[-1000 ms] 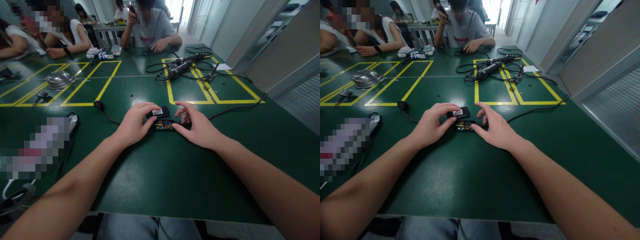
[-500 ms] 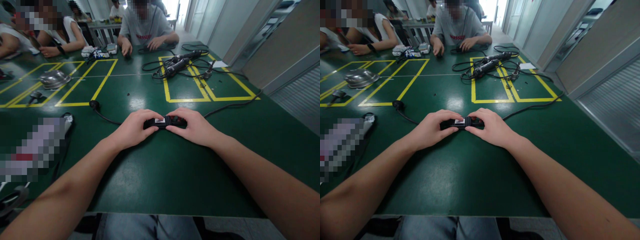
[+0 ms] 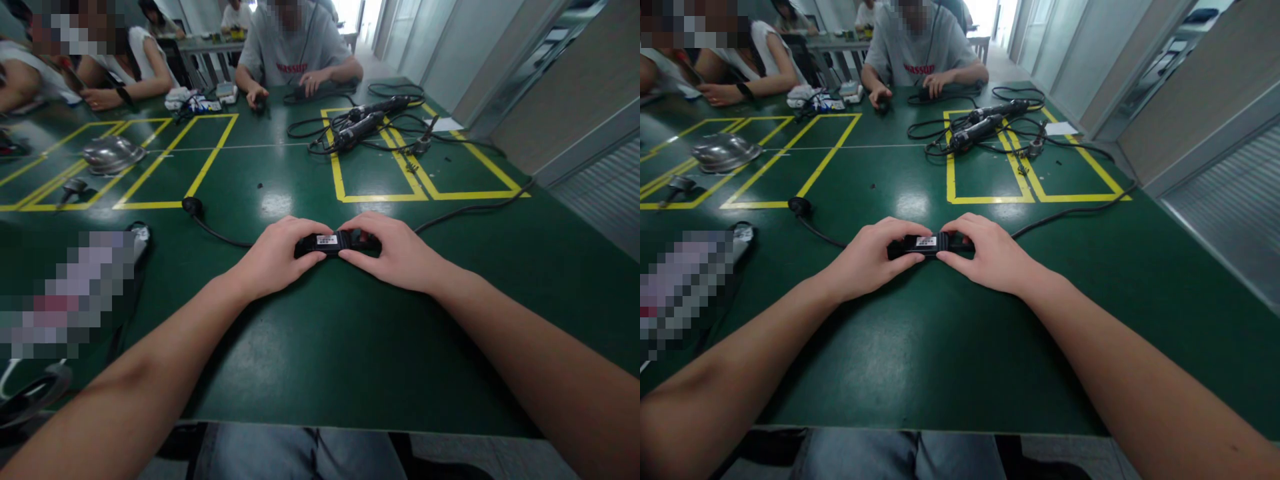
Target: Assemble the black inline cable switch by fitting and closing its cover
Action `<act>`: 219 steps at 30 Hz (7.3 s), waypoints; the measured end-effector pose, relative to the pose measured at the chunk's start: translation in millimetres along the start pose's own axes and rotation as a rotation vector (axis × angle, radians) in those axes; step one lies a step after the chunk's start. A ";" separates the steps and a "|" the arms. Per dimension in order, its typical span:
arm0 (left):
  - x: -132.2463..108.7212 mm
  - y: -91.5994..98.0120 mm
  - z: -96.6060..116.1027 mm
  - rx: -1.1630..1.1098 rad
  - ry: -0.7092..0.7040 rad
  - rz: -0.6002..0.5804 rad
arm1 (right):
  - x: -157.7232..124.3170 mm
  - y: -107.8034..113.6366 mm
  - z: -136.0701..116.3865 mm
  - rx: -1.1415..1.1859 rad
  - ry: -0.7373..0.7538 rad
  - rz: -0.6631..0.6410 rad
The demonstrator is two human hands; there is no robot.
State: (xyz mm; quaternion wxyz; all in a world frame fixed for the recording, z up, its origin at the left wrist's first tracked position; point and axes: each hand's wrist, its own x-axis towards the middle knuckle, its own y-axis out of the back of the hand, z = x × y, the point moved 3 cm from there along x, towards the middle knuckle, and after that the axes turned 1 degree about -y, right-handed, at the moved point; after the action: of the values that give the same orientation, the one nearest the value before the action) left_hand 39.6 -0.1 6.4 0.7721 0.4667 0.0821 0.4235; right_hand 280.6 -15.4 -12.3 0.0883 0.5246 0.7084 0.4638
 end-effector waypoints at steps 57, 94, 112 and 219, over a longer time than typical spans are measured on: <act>-0.3 8.1 -7.4 0.214 0.002 -0.036 | 3.2 1.6 -3.4 -0.071 -0.049 -0.036; 1.5 16.5 -20.4 0.039 -0.023 -0.002 | 6.7 9.2 4.6 0.035 -0.067 -0.007; 5.1 4.7 -21.4 0.233 0.101 0.108 | 3.6 1.9 0.2 0.006 -0.074 0.022; 5.9 17.1 -22.8 0.258 0.147 0.232 | 5.1 2.4 -4.7 0.072 -0.090 -0.042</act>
State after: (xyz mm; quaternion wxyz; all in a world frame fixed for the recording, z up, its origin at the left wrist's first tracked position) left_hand 21.5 22.5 8.9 0.6438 0.5360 0.1375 0.5285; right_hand 277.1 -13.7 -6.0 0.1106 0.5327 0.7309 0.4120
